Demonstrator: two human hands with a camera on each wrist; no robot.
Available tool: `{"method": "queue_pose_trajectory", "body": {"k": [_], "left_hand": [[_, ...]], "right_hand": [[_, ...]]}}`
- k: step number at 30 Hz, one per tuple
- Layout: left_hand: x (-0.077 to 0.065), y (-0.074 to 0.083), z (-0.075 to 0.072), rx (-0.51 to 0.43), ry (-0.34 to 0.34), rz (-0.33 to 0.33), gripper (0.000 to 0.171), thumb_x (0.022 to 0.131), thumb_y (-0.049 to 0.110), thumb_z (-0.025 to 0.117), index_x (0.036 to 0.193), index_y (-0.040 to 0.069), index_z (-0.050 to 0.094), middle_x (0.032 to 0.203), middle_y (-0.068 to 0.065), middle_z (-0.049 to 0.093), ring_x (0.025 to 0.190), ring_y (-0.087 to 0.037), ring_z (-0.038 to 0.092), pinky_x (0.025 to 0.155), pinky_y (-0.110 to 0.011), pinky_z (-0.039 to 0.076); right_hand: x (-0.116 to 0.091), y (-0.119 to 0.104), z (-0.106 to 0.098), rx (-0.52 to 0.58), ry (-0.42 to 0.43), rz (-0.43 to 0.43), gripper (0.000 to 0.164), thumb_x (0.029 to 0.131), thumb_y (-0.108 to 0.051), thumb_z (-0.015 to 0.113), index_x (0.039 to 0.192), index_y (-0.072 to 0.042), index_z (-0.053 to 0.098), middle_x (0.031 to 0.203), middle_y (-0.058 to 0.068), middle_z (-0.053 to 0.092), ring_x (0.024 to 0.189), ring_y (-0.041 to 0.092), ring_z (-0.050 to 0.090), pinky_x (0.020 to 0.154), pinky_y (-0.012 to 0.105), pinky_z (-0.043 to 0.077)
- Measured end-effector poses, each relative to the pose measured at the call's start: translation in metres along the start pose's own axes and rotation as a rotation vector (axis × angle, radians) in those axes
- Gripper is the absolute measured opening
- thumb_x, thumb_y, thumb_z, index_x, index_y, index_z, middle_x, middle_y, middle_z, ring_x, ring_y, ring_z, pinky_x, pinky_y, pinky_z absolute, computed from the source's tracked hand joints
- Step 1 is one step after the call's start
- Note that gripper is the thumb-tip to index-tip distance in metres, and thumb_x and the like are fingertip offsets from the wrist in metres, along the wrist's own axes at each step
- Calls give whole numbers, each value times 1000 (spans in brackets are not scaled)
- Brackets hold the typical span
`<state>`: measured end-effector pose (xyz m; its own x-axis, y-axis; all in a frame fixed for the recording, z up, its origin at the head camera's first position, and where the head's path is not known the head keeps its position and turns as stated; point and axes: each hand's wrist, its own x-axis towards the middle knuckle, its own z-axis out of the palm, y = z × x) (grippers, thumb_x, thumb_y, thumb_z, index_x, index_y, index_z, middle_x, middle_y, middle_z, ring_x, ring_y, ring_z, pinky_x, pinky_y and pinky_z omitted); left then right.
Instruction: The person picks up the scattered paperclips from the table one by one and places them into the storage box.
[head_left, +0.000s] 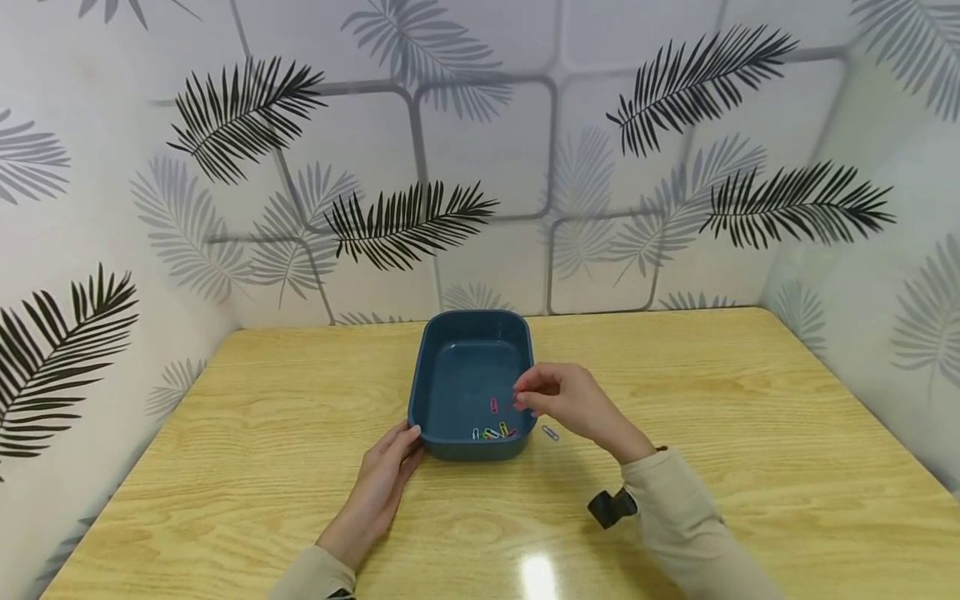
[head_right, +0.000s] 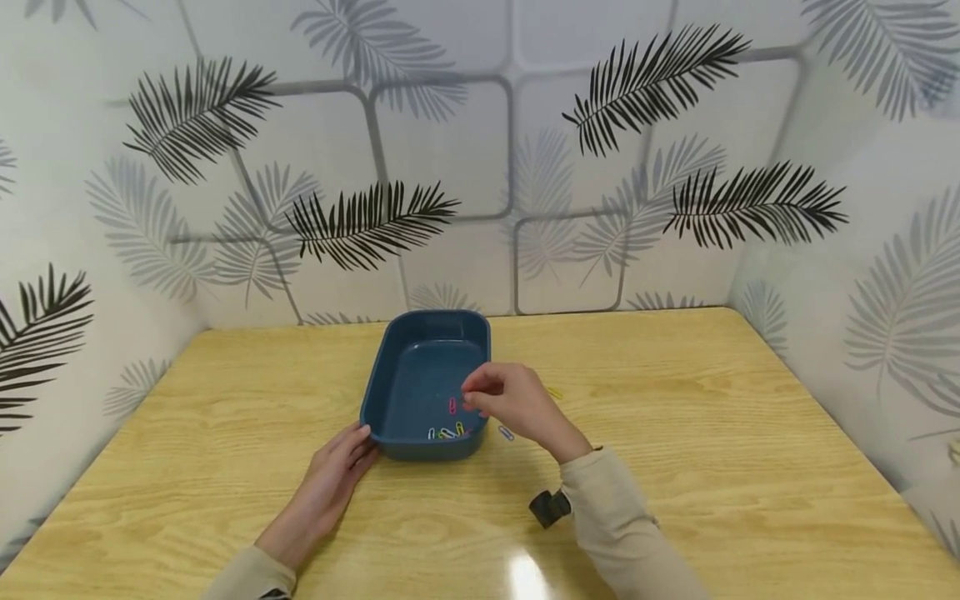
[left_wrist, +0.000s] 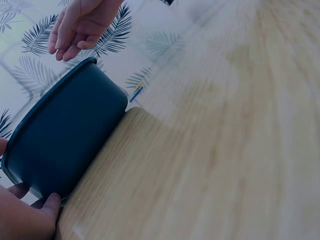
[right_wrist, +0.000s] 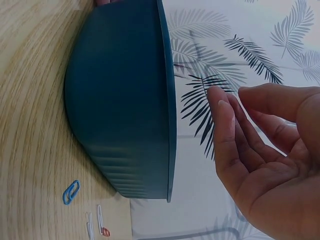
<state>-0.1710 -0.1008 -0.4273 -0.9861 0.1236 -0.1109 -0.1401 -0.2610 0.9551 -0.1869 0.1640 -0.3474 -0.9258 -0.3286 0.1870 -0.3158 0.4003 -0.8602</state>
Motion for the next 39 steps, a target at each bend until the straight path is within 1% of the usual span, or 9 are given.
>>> {"method": "queue_pose_trajectory", "body": {"k": [4, 6, 10, 12, 19, 24, 28, 35, 39], "left_hand": [[0, -1, 0, -2, 2, -1, 54, 102, 18, 51, 145, -9, 33, 149, -25, 33, 136, -31, 34, 112, -37, 33], [1, -1, 0, -4, 0, 1, 54, 102, 18, 51, 145, -9, 33, 148, -25, 33, 135, -31, 34, 112, -36, 34], [2, 0, 0, -2, 3, 8, 54, 101, 17, 51, 145, -9, 34, 147, -25, 34, 134, -31, 35, 111, -36, 35], [2, 1, 0, 4, 8, 6, 53, 101, 17, 51, 145, -9, 34, 147, -25, 35, 134, -31, 36, 111, -36, 35], [0, 2, -1, 11, -2, -3, 55, 102, 19, 51, 145, -8, 33, 148, -25, 33, 136, -31, 34, 112, -36, 34], [0, 2, -1, 10, -1, -5, 55, 101, 19, 51, 146, -8, 33, 148, -25, 33, 136, -31, 33, 112, -36, 34], [1, 2, 0, 9, 4, -3, 55, 101, 19, 51, 146, -8, 33, 148, -24, 34, 135, -30, 34, 111, -35, 35], [1, 1, -1, -4, -15, 2, 55, 101, 18, 51, 145, -10, 32, 148, -25, 32, 136, -31, 33, 111, -34, 34], [0, 1, -2, -8, -24, 11, 56, 101, 18, 52, 146, -9, 31, 149, -25, 31, 136, -32, 33, 112, -34, 33]], "right_hand": [[0, -1, -6, -14, 0, 4, 13, 94, -4, 61, 102, 5, 68, 90, 8, 69, 87, 30, 67, 72, 35, 59], [-1, -2, -16, -19, 34, 4, 15, 95, -5, 61, 104, 5, 67, 92, 10, 70, 87, 29, 67, 71, 32, 58], [-5, -2, -41, -20, 143, 22, 18, 96, -6, 60, 108, 6, 65, 99, 17, 69, 91, 31, 66, 71, 28, 58], [-8, -1, -52, -33, 160, 44, 19, 96, -6, 60, 110, 6, 65, 103, 19, 67, 95, 33, 65, 74, 28, 57], [-10, 3, -69, -203, 68, 74, 26, 96, -10, 61, 115, 6, 63, 107, 17, 66, 94, 28, 64, 76, 37, 57], [-10, 7, -73, -305, 63, 96, 26, 95, -9, 61, 115, 8, 62, 103, 17, 66, 93, 30, 64, 74, 39, 57], [-7, 14, -74, -368, 52, 111, 24, 94, -9, 61, 113, 7, 63, 98, 16, 66, 88, 28, 63, 70, 38, 56], [-4, 29, -69, -421, -95, 160, 25, 94, -9, 62, 110, 10, 64, 91, 12, 67, 80, 27, 64, 66, 37, 56], [-3, 33, -65, -463, -127, 168, 23, 92, -7, 64, 106, 11, 65, 88, 11, 67, 76, 24, 64, 66, 38, 56]]}}
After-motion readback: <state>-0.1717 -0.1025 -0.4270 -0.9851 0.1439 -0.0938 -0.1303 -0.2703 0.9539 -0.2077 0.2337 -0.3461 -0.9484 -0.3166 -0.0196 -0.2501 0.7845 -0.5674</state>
